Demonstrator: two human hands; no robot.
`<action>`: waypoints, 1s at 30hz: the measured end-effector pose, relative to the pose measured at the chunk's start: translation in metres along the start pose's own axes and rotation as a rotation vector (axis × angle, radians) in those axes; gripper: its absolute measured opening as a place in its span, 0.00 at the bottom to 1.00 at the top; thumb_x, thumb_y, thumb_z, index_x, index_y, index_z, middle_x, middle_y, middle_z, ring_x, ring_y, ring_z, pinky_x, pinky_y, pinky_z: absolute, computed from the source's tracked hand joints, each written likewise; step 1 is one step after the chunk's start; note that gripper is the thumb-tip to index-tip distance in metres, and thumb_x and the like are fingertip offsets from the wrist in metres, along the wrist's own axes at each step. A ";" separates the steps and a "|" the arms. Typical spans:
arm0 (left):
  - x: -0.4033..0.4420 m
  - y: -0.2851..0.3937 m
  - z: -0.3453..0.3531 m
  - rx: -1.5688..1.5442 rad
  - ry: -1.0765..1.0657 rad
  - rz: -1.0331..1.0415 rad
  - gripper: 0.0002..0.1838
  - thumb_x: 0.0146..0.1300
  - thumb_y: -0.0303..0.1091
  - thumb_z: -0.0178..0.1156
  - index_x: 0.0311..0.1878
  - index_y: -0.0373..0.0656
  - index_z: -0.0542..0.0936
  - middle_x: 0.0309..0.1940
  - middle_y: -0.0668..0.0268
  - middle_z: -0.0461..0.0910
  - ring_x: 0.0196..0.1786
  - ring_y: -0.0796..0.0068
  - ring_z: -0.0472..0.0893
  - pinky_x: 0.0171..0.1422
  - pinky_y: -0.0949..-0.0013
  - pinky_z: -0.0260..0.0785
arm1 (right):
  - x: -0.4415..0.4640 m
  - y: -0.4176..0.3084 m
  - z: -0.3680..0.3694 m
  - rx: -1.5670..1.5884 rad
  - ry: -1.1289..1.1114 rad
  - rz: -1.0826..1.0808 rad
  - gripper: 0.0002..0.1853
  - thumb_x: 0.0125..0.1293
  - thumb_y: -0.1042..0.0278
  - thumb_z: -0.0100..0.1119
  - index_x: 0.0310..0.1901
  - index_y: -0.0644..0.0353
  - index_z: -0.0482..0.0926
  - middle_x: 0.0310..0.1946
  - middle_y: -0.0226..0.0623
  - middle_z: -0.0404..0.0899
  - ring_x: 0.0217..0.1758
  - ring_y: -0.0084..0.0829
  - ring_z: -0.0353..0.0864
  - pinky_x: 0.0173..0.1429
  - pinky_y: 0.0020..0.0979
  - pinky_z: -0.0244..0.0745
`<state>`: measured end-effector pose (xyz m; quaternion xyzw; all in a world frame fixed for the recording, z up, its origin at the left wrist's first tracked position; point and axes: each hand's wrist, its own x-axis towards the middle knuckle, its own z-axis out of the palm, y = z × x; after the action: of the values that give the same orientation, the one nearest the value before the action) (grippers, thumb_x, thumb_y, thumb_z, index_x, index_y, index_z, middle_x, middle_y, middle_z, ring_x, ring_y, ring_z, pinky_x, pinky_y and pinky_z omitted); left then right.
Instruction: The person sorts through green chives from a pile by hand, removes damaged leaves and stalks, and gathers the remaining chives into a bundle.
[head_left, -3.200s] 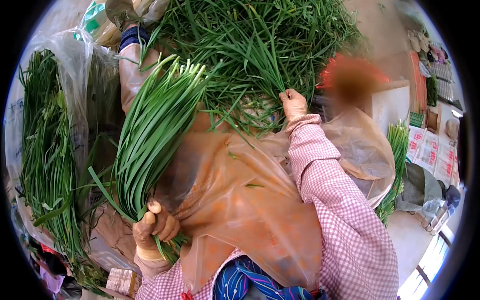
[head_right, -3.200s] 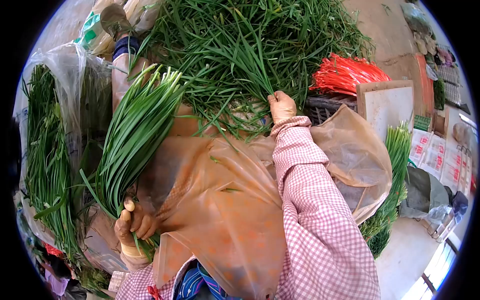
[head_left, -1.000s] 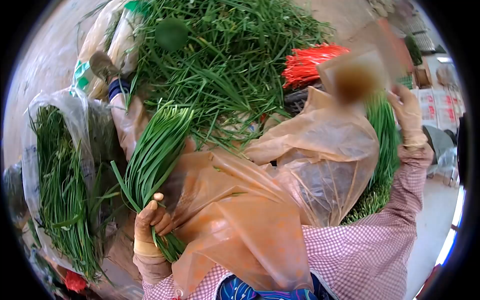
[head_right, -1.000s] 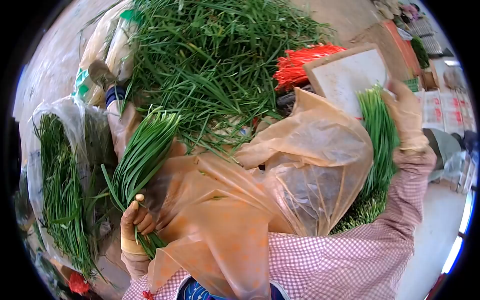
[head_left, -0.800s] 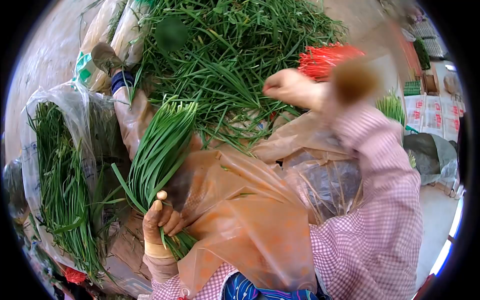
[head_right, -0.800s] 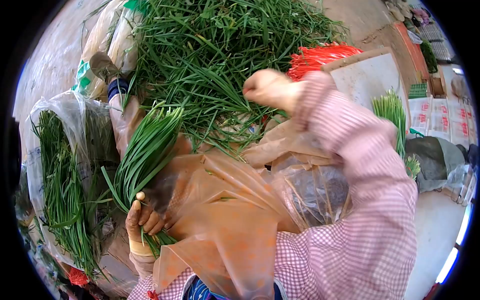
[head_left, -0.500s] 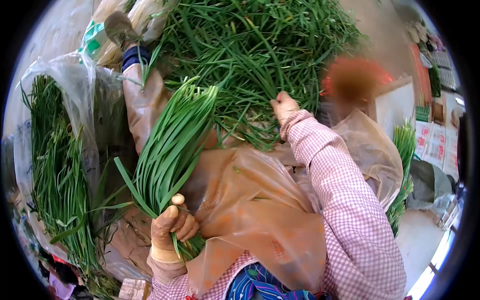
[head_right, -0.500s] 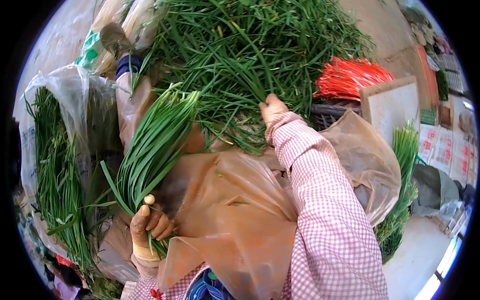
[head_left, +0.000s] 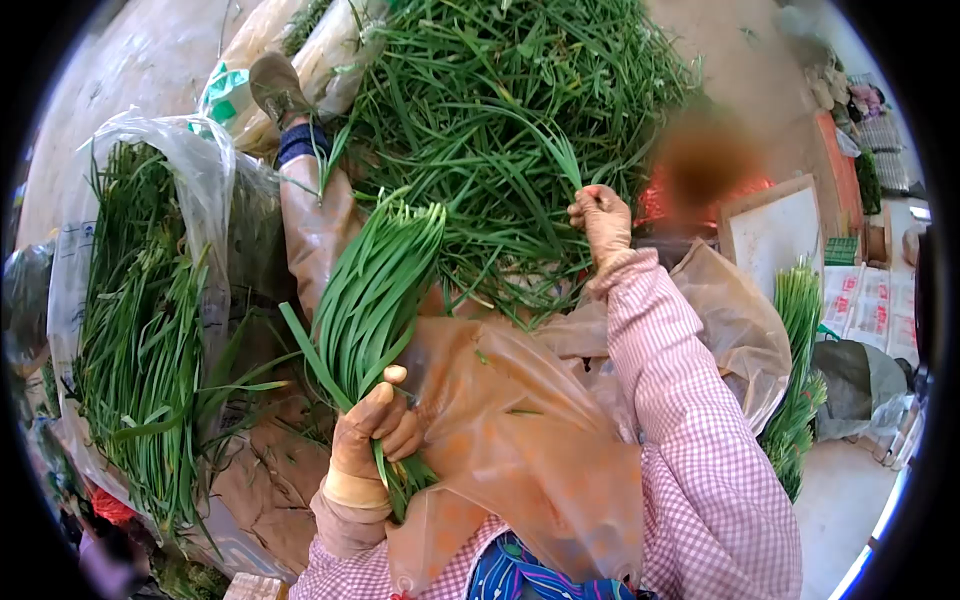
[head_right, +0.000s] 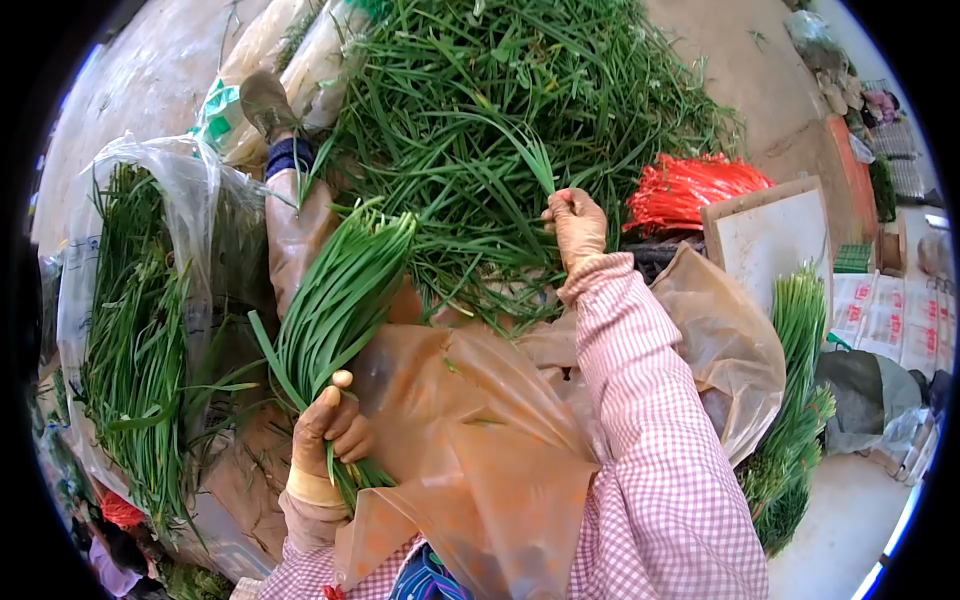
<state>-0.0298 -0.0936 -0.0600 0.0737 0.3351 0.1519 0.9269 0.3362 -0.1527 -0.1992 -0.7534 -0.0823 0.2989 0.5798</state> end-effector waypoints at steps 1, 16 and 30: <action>0.002 0.000 0.002 0.003 -0.016 0.015 0.12 0.68 0.39 0.49 0.51 0.48 0.73 0.13 0.77 0.54 0.11 0.85 0.51 0.15 0.79 0.46 | -0.019 -0.035 0.008 0.034 0.025 0.085 0.06 0.65 0.70 0.54 0.37 0.64 0.73 0.24 0.28 0.74 0.24 0.18 0.74 0.24 0.18 0.68; 0.028 -0.013 0.034 -0.104 0.108 -0.017 0.10 0.65 0.38 0.54 0.44 0.43 0.77 0.11 0.80 0.52 0.11 0.86 0.51 0.14 0.79 0.44 | -0.203 -0.117 0.020 -0.787 -0.743 -1.004 0.09 0.52 0.64 0.64 0.29 0.57 0.75 0.20 0.37 0.73 0.25 0.42 0.75 0.30 0.37 0.70; 0.037 -0.029 0.031 -0.386 -0.314 -0.076 0.17 0.69 0.46 0.45 0.47 0.43 0.76 0.10 0.78 0.53 0.11 0.84 0.54 0.15 0.78 0.49 | -0.211 -0.085 0.039 0.011 -0.775 -0.663 0.17 0.63 0.71 0.54 0.55 0.59 0.71 0.51 0.46 0.72 0.56 0.42 0.70 0.61 0.37 0.66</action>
<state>0.0238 -0.1094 -0.0654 -0.0946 0.1542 0.1647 0.9696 0.1637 -0.1933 -0.0519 -0.5175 -0.5244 0.3569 0.5743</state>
